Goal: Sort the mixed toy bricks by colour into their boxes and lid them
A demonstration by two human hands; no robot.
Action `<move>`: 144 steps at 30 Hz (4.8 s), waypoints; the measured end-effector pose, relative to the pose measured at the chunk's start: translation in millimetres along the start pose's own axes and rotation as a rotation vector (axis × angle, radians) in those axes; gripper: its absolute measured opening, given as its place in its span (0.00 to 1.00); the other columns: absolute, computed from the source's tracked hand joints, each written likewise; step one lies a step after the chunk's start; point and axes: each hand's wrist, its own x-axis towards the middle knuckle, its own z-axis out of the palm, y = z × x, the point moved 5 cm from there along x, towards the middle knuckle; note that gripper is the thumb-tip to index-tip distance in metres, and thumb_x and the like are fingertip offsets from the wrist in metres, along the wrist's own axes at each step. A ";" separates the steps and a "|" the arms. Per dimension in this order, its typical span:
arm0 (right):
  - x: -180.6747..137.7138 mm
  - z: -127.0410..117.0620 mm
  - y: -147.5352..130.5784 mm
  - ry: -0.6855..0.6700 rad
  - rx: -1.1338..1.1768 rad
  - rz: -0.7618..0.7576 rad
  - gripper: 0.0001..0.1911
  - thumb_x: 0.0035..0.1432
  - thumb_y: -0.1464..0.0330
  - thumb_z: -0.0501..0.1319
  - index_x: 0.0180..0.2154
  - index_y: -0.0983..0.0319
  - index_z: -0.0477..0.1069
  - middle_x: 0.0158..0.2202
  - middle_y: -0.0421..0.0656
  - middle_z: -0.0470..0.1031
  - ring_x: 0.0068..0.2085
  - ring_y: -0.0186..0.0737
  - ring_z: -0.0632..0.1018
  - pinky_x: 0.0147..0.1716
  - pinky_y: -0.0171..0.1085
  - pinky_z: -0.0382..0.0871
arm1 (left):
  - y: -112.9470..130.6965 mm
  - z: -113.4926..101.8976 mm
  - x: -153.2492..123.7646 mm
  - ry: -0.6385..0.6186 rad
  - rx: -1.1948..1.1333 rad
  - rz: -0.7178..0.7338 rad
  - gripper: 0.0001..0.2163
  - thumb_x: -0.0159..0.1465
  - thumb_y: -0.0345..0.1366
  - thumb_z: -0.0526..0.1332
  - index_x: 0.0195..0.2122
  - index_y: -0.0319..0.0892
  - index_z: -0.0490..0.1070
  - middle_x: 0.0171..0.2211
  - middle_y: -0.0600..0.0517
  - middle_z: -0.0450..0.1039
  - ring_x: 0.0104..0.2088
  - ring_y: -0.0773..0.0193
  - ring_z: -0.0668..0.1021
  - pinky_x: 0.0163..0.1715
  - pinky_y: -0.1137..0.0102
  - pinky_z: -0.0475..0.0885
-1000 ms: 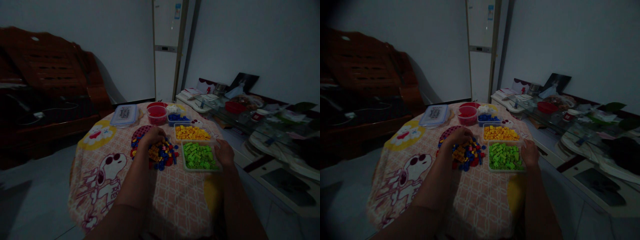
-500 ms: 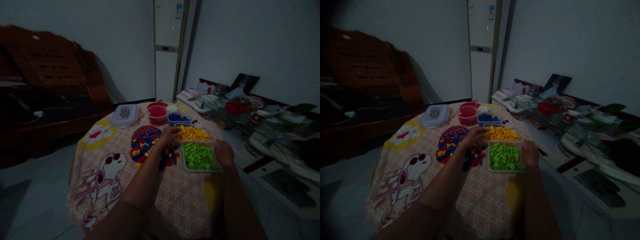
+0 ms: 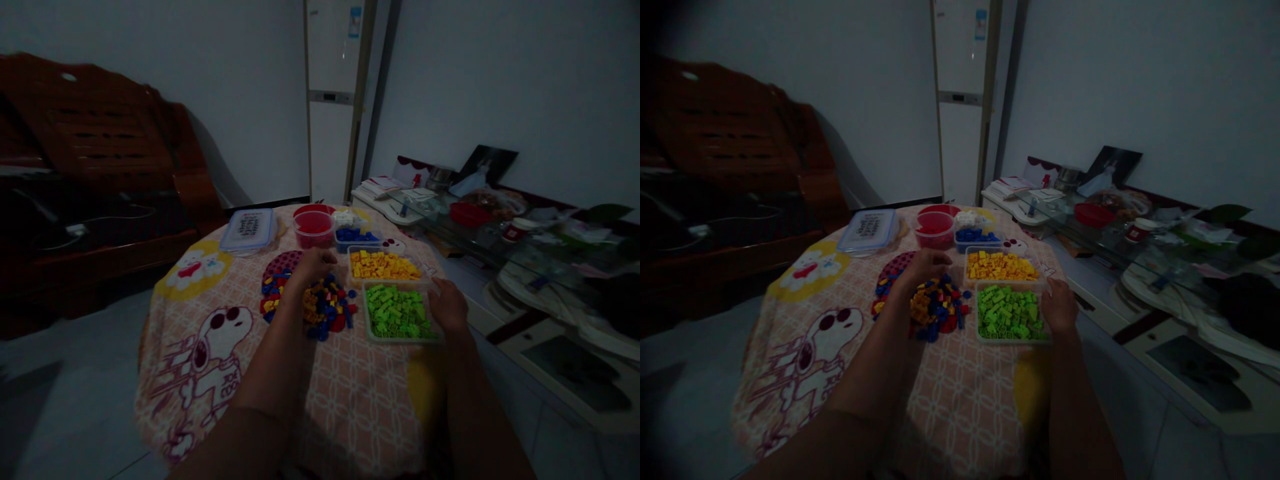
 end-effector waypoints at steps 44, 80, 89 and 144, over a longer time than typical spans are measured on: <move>0.2 3.4 3.7 0.018 0.020 -0.006 0.23 0.61 0.69 0.53 0.56 0.64 0.72 0.56 0.53 0.73 0.54 0.50 0.74 0.54 0.45 0.66 | 19.7 36.0 10.6 0.187 -0.246 -0.059 0.16 0.60 0.29 0.61 0.49 0.36 0.77 0.38 0.47 0.82 0.35 0.63 0.81 0.37 0.72 0.74; 0.3 3.3 4.6 0.029 0.020 -0.004 0.23 0.61 0.69 0.54 0.56 0.64 0.72 0.56 0.54 0.74 0.54 0.51 0.75 0.54 0.46 0.67 | -33.4 2.1 -9.6 -0.194 0.109 -0.143 0.11 0.49 0.27 0.65 0.33 0.41 0.81 0.31 0.52 0.82 0.31 0.65 0.79 0.29 0.77 0.69; 1.4 4.0 5.0 0.006 0.004 0.003 0.22 0.62 0.68 0.53 0.56 0.65 0.72 0.56 0.54 0.73 0.54 0.52 0.75 0.54 0.45 0.67 | -31.6 -9.3 -8.4 0.011 -0.016 -0.148 0.12 0.58 0.36 0.57 0.27 0.36 0.78 0.19 0.53 0.73 0.22 0.68 0.73 0.23 0.76 0.63; -1.5 -1.3 -0.5 0.007 -0.003 0.000 0.23 0.62 0.69 0.52 0.56 0.67 0.72 0.57 0.56 0.73 0.55 0.53 0.74 0.55 0.48 0.67 | -41.2 -5.1 -8.6 -0.169 0.045 -0.111 0.14 0.53 0.28 0.61 0.39 0.39 0.81 0.36 0.50 0.83 0.36 0.63 0.80 0.35 0.76 0.73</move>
